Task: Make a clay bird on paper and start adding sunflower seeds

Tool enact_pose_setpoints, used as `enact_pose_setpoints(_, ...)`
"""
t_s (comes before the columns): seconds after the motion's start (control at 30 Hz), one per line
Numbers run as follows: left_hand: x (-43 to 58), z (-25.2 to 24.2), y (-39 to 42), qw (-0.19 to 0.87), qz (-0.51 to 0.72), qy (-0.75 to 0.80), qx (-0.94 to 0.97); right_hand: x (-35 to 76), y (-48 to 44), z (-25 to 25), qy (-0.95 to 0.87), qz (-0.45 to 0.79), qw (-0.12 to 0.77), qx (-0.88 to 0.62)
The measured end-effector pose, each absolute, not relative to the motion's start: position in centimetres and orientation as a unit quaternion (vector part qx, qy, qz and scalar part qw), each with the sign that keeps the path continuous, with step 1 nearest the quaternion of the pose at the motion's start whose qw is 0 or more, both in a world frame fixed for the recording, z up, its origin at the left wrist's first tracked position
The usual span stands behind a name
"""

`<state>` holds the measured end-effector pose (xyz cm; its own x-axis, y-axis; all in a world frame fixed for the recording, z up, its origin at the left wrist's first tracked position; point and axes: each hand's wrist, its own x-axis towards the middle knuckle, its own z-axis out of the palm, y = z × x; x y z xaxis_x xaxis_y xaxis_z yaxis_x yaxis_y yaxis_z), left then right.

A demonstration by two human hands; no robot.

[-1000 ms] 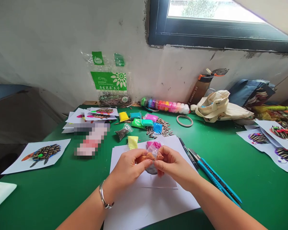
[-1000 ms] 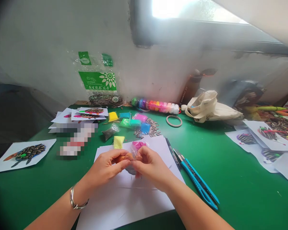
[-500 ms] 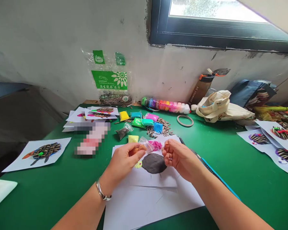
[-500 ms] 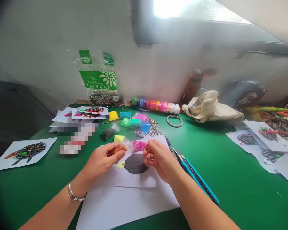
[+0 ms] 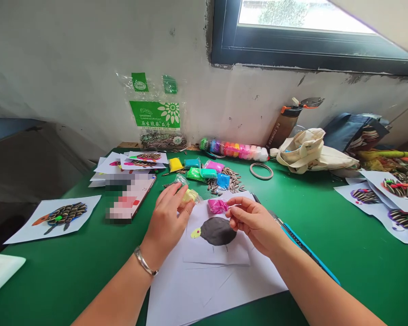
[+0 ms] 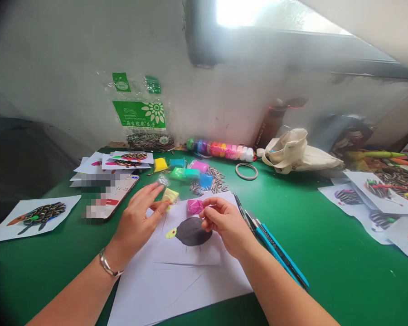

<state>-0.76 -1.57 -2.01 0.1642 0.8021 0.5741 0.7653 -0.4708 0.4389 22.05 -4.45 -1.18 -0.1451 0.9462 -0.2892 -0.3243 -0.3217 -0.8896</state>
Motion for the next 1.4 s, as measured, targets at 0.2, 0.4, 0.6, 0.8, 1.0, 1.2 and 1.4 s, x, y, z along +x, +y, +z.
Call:
enact_pose_setpoints(0.2, -0.2, 0.2, -3.7, 0.056, 0.463, 0.458, 0.757, 21.5, -4.6, -1.1, -0.359, 0.676, 0.456, -0.453)
enact_pose_setpoints(0.4, 0.2, 0.3, -4.2, 0.133, 0.458, 0.45, 0.755, 21.5, -4.8, -1.2, -0.382, 0.656, 0.448, -0.473)
enact_pose_setpoints(0.6, -0.2, 0.3, -3.9, 0.153, 0.461, 0.464, 0.741, 21.5, -4.6, -1.3, -0.393, 0.636, 0.464, -0.476)
enact_pose_setpoints(0.8, -0.4, 0.5, -3.7, 0.174, 0.467, 0.49, 0.716, 21.4, -4.9, -0.6, -0.426, 0.622, 0.411, -0.513)
enact_pose_setpoints(1.0, 0.2, 0.2, -3.8, 0.201, 0.441, 0.465, 0.741, 21.4, -5.0, -0.3, -0.464, 0.567, 0.439, -0.521)
enact_pose_setpoints(1.2, 0.3, 0.0, -3.9, 0.227, 0.43, 0.451, 0.748, 21.0, -5.4, -0.4, -0.48, 0.588, 0.415, -0.502)
enact_pose_setpoints(1.4, 0.9, 0.5, -4.2, 0.314, 0.395, 0.449, 0.738, 21.1, -5.5, -0.6, -0.548, 0.475, 0.449, -0.522)
